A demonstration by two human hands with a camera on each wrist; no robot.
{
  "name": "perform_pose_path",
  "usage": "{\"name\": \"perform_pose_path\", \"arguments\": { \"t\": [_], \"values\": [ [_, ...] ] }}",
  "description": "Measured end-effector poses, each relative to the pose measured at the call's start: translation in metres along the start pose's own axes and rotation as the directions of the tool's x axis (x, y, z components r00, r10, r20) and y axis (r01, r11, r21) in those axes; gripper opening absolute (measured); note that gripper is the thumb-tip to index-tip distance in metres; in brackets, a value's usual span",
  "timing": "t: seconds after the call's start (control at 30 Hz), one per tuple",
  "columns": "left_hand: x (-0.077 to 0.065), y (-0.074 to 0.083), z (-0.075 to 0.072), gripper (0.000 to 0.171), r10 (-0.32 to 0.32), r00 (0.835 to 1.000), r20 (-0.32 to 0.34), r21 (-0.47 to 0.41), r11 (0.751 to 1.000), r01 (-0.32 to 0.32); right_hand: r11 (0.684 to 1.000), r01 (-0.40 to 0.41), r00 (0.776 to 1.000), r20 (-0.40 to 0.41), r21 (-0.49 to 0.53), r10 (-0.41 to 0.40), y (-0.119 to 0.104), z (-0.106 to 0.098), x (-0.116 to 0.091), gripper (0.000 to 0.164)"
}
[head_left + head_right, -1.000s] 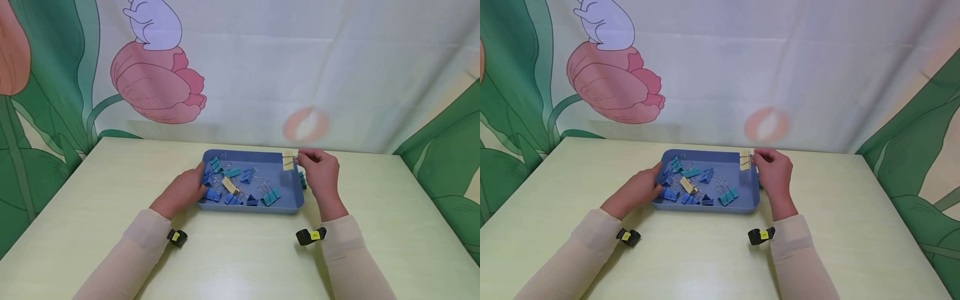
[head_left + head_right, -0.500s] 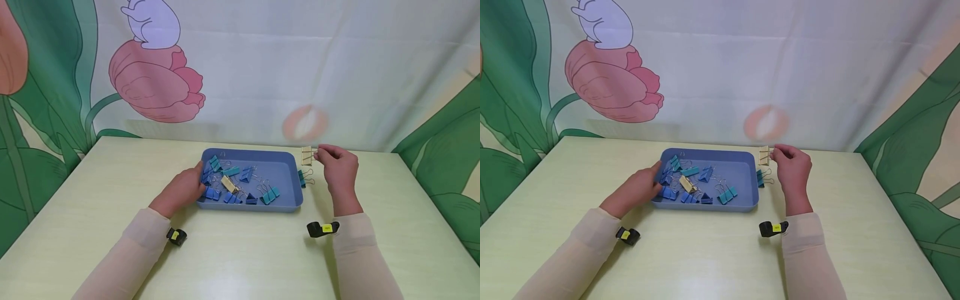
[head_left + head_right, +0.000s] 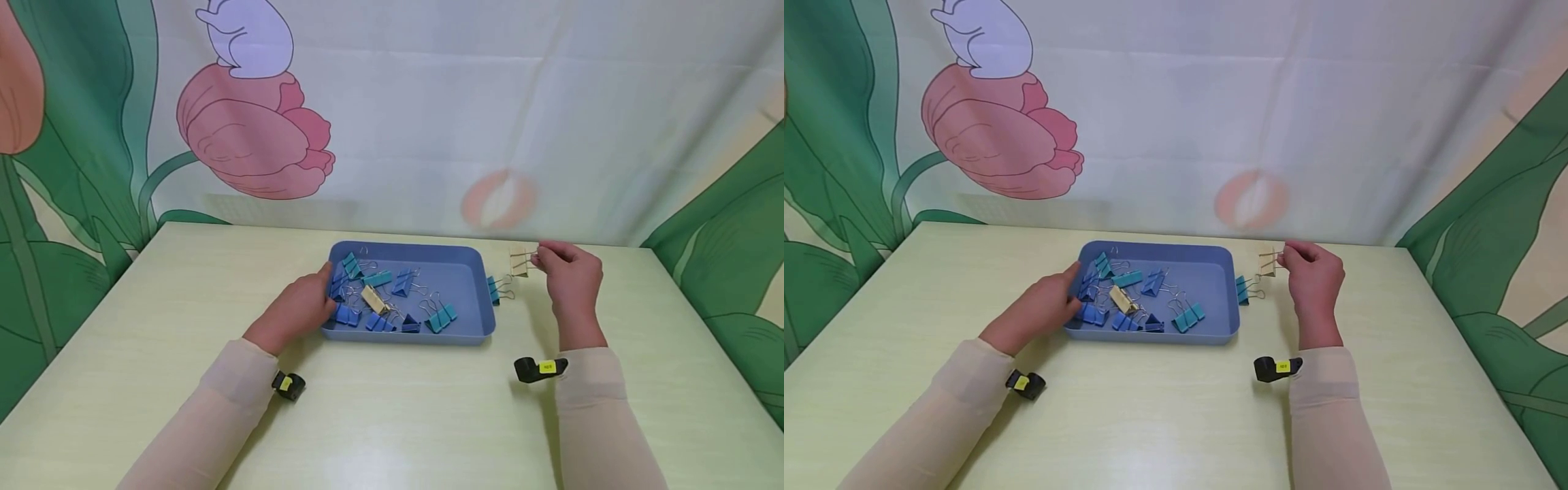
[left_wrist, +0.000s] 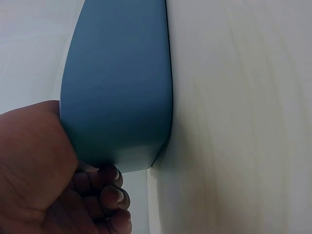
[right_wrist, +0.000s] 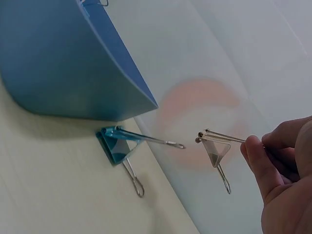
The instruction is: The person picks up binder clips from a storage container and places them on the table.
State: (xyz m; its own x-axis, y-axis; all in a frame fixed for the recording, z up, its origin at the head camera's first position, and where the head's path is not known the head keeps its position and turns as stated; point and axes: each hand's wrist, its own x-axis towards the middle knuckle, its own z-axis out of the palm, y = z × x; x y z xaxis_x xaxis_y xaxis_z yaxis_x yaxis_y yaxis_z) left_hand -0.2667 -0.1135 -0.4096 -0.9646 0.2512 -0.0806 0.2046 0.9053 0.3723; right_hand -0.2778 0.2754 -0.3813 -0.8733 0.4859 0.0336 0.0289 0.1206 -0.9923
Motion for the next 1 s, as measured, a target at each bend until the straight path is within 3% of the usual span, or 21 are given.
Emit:
{"name": "perform_pose_path", "arguments": {
  "t": [0.1,0.3,0.67,0.77,1.0],
  "values": [
    [0.001,0.0,0.001,0.069,-0.003,1.0,-0.001,-0.003,1.0,0.003,1.0,-0.005,1.0,0.0,-0.023,0.005,0.002,-0.002,0.002,0.028],
    [0.002,0.0,0.001,0.069,-0.01,1.0,-0.001,-0.006,1.0,0.01,0.985,-0.004,1.0,0.029,-0.172,0.009,0.009,-0.004,0.006,0.03],
    [0.003,0.0,0.0,0.069,-0.002,1.0,0.008,0.0,1.0,0.002,0.922,0.024,0.99,0.139,-0.387,0.033,0.022,-0.006,0.007,0.032],
    [0.003,0.001,0.0,0.07,-0.007,1.0,0.015,-0.001,1.0,0.007,0.911,0.034,0.987,0.157,-0.411,0.034,0.026,-0.006,0.006,0.032],
    [0.0,0.002,0.0,0.069,-0.014,1.0,0.009,-0.002,1.0,0.014,0.922,0.046,0.981,0.19,-0.384,0.031,0.03,-0.004,0.006,0.031]
  ]
}}
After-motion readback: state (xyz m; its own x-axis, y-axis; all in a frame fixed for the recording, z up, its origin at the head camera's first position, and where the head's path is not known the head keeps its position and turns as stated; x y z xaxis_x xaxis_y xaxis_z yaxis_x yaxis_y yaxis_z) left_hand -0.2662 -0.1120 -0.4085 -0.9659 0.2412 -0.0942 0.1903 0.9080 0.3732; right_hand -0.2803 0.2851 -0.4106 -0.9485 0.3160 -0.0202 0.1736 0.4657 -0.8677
